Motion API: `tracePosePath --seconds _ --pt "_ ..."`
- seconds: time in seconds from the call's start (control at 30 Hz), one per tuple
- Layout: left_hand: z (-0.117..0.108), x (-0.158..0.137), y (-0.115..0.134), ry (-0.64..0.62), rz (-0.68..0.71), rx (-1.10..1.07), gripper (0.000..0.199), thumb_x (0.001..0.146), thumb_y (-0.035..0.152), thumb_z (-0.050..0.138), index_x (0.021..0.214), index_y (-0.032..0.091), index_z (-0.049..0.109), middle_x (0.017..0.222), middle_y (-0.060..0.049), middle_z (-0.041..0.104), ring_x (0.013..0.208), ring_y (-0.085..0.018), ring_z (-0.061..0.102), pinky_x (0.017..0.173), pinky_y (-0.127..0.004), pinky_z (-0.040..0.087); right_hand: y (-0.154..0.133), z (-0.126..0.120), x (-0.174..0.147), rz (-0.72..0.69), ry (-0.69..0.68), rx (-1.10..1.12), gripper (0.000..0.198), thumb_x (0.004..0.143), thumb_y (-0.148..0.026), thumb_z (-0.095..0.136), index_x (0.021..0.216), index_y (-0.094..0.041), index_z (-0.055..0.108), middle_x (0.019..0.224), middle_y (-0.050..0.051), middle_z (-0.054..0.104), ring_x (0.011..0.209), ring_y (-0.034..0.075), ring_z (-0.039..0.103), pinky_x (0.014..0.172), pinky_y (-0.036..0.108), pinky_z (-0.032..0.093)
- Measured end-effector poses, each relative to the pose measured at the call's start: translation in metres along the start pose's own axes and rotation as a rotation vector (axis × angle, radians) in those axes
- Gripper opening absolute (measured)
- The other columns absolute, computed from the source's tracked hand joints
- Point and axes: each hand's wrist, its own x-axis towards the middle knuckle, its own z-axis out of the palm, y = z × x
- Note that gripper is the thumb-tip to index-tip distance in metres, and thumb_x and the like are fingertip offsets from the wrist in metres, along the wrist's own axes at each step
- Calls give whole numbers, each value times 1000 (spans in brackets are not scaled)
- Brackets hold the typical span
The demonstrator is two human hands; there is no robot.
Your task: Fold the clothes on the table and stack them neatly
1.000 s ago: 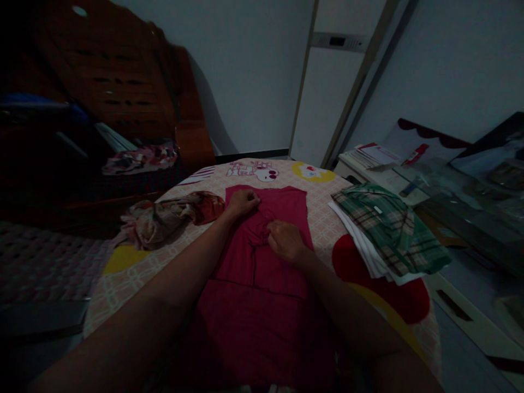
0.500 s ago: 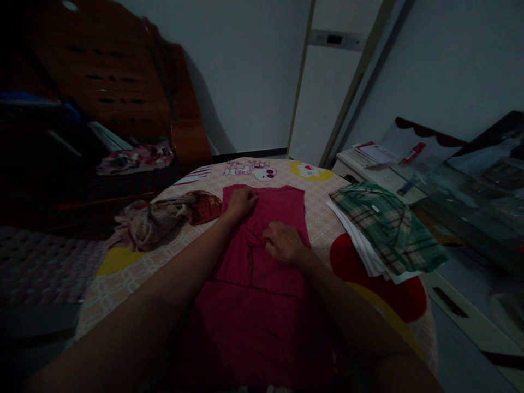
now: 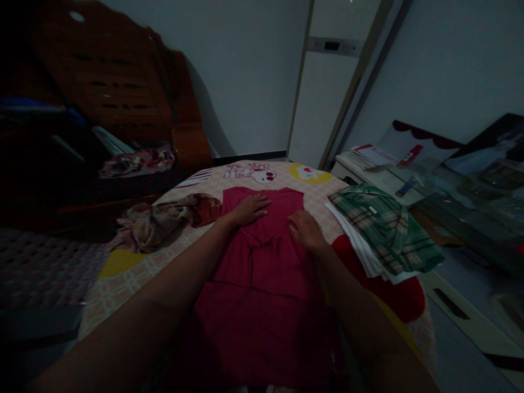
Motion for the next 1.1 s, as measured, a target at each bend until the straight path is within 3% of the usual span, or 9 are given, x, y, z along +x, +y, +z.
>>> tracePosePath --seconds 0.17,0.3,0.4,0.5,0.6,0.7,0.8,0.93,1.1 --pt "-12 -4 -10 51 -35 -102 45 98 36 49 137 18 60 145 -11 58 134 -25 52 114 -39 40 16 13 -1 12 101 0 25 88 -12 54 104 -16 73 106 13 69 102 26 59 93 38 47" --pt "-33 -17 -33 288 -295 -113 36 93 25 58 127 17 65 133 -11 66 122 -23 61 108 -36 45 18 16 -2 8 128 7 25 89 -13 52 102 -18 73 105 13 70 101 26 58 91 38 48" --pt "-42 -26 -49 332 -426 -81 34 88 16 62 122 11 67 124 -15 70 115 -25 62 106 -39 45 20 18 -1 20 144 22 24 88 -14 53 100 -18 74 105 12 70 101 26 59 91 38 48" --pt "-51 -30 -51 327 -431 -121 29 85 18 65 113 14 70 114 -12 73 107 -25 64 97 -37 49 23 16 3 36 160 80 22 86 -14 56 97 -19 75 104 11 72 101 25 62 92 38 48" --pt "-67 -33 -34 358 -376 -194 24 87 20 61 107 19 72 111 -10 74 102 -23 66 89 -33 51 21 5 2 58 104 158 20 84 -14 58 93 -19 75 102 9 74 98 23 65 92 36 49" --pt "-83 -43 -3 246 -253 -222 21 86 20 59 101 15 73 101 -8 75 91 -20 66 82 -29 50 7 -15 -12 54 28 195 19 83 -16 60 93 -18 76 101 10 75 97 22 67 91 34 49" --pt "-88 -63 29 9 -111 -256 18 85 22 58 90 12 72 82 -4 72 75 -15 62 70 -25 45 -17 -38 -38 43 -50 208 18 85 -19 61 95 -18 77 102 10 76 95 23 68 87 33 49" --pt "-78 -98 65 -279 44 -353 18 86 26 58 82 13 70 74 -2 69 66 -12 58 62 -22 40 -49 -61 -78 53 -254 294 16 83 -23 67 95 -18 76 94 8 77 85 20 70 76 28 48" --pt "-59 -139 105 -427 110 -265 15 85 27 62 90 16 70 82 -2 72 73 -15 62 64 -22 40 -68 -68 -115 45 -438 277 22 79 -31 76 96 -17 74 90 7 76 82 20 69 70 25 45"
